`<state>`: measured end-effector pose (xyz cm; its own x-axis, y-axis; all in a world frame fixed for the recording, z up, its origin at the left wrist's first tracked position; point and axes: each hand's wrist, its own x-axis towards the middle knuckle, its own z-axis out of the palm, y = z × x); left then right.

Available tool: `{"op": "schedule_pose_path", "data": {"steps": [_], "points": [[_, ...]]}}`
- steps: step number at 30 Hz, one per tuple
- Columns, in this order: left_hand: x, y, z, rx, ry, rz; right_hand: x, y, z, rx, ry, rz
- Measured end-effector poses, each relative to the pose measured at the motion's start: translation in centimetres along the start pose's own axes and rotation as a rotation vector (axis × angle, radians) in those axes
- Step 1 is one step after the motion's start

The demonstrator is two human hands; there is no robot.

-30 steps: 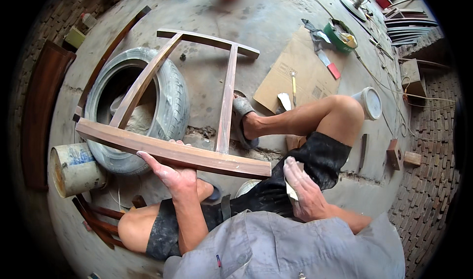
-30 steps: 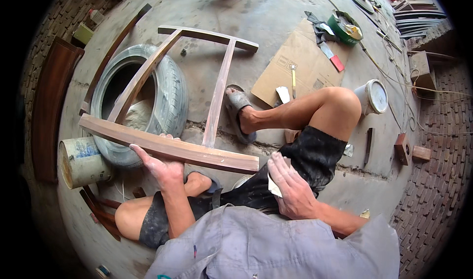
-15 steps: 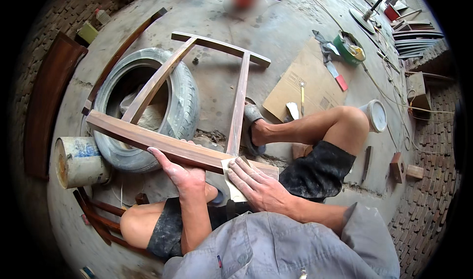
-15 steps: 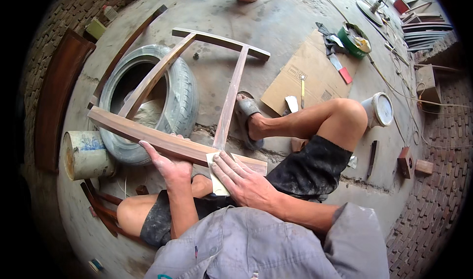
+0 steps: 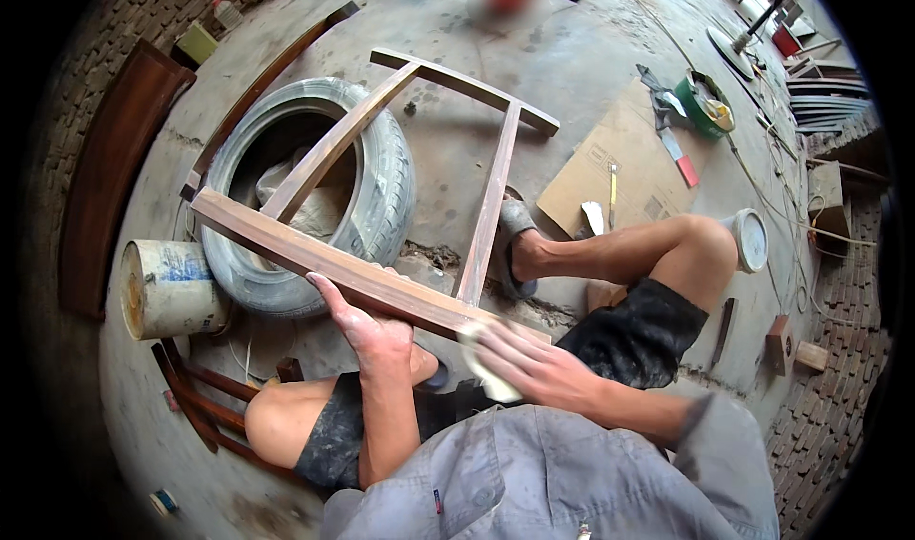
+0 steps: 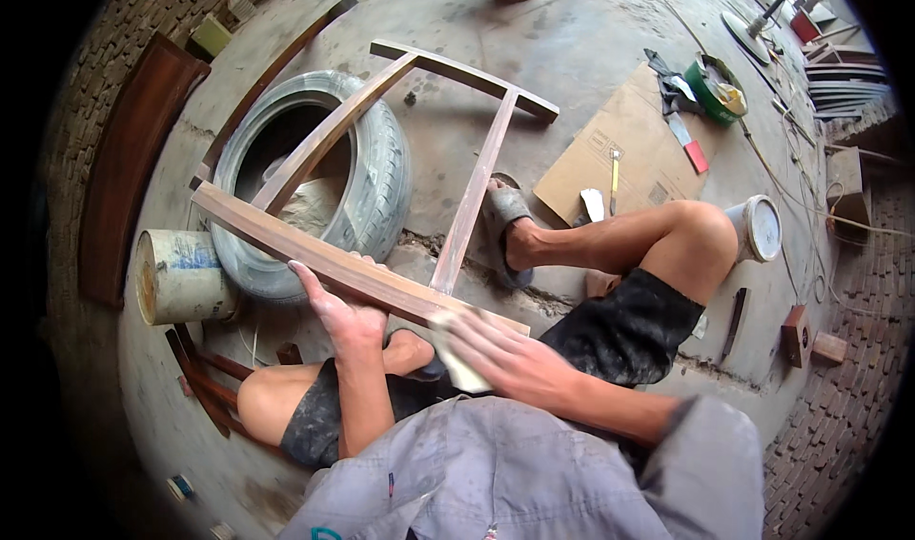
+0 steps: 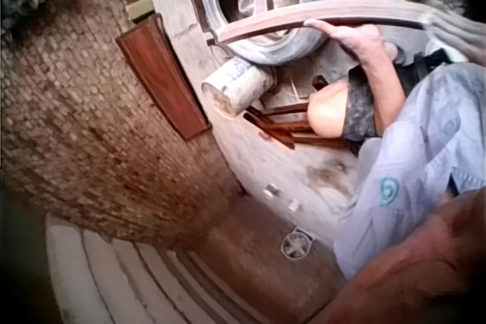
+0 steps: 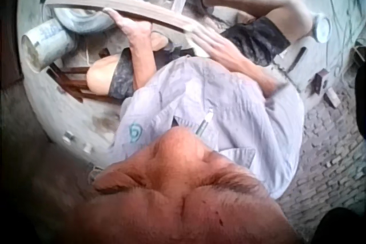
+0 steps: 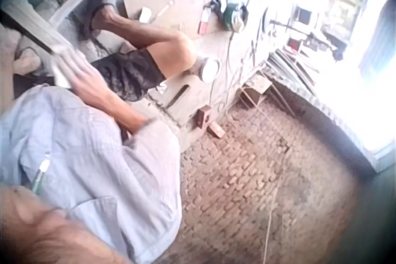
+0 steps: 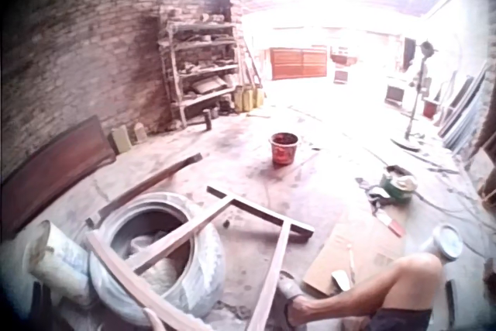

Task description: The person sits on the floor and sands a wooden frame resting on a tire using a sanding block. They repeatedly rub the sanding block along the frame's edges and surfaces to smooth the wood.

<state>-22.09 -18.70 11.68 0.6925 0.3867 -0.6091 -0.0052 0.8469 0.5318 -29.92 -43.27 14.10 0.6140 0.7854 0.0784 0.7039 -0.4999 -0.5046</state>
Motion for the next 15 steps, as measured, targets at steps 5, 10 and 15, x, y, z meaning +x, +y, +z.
{"op": "schedule_pose_path", "data": {"steps": [5,10,15], "points": [[0.3,0.7,-1.3,-0.009,-0.023,-0.025,-7.5,0.5,-0.2,0.415,-0.027,0.331],[1.1,0.9,-2.9,0.067,-0.032,-0.004,-1.9,1.2,3.0,0.443,0.262,0.206],[1.3,1.3,-4.4,0.158,-0.076,0.057,3.4,1.9,6.4,0.305,0.106,-0.065]]}}
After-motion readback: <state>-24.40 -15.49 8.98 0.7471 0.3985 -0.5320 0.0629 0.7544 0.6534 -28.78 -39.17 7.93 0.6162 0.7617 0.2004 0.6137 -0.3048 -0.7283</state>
